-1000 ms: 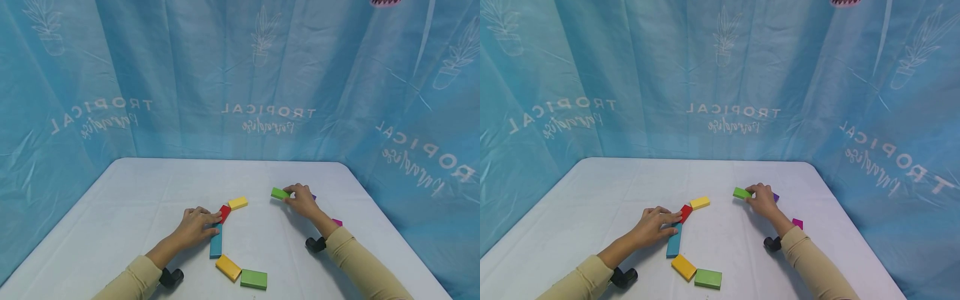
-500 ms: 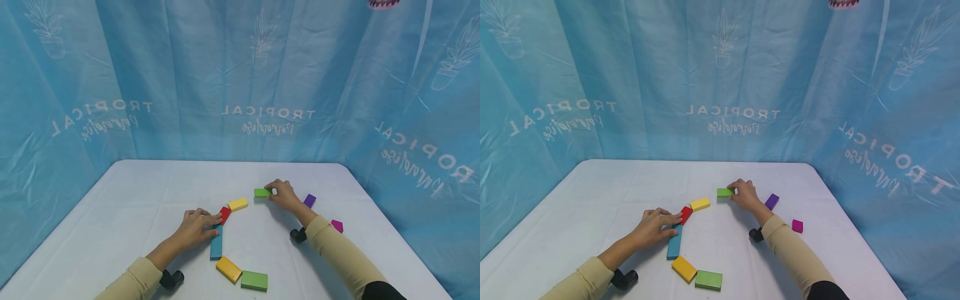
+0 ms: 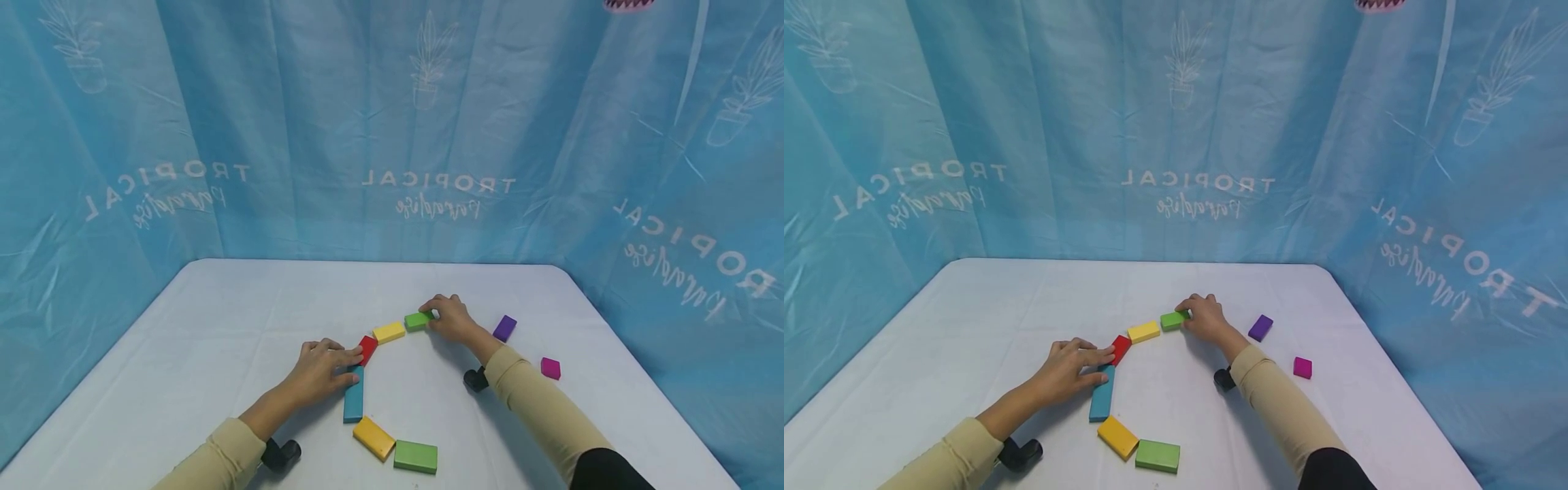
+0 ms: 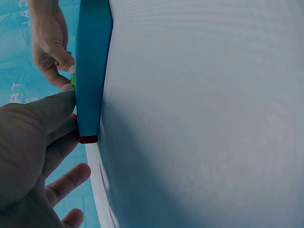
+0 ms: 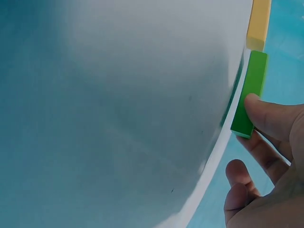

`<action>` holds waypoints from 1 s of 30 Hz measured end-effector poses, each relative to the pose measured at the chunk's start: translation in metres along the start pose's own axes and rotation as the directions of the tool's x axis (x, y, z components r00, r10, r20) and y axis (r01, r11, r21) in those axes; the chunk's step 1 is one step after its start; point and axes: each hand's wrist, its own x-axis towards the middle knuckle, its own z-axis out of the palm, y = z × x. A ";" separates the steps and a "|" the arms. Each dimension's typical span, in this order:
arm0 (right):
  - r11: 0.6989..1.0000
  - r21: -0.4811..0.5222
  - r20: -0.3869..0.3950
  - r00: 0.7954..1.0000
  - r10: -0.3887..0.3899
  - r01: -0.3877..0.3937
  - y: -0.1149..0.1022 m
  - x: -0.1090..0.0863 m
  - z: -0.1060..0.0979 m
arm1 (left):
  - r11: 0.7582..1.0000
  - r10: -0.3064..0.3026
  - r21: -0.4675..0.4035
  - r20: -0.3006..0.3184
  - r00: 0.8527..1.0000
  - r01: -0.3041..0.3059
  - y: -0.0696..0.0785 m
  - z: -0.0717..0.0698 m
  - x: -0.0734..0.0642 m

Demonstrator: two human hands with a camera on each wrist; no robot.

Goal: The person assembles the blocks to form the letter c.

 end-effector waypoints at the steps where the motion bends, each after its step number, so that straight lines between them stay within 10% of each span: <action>1: 1.000 -0.005 0.005 1.000 0.000 0.000 -0.001 0.001 0.000 | 1.000 0.000 0.001 -0.001 1.000 0.000 0.000 0.000 0.000; 30: 0.999 -0.033 0.051 0.998 0.044 -0.042 -0.003 -0.003 0.007 | 1.000 0.013 -0.003 -0.005 1.000 -0.013 0.000 -0.001 -0.001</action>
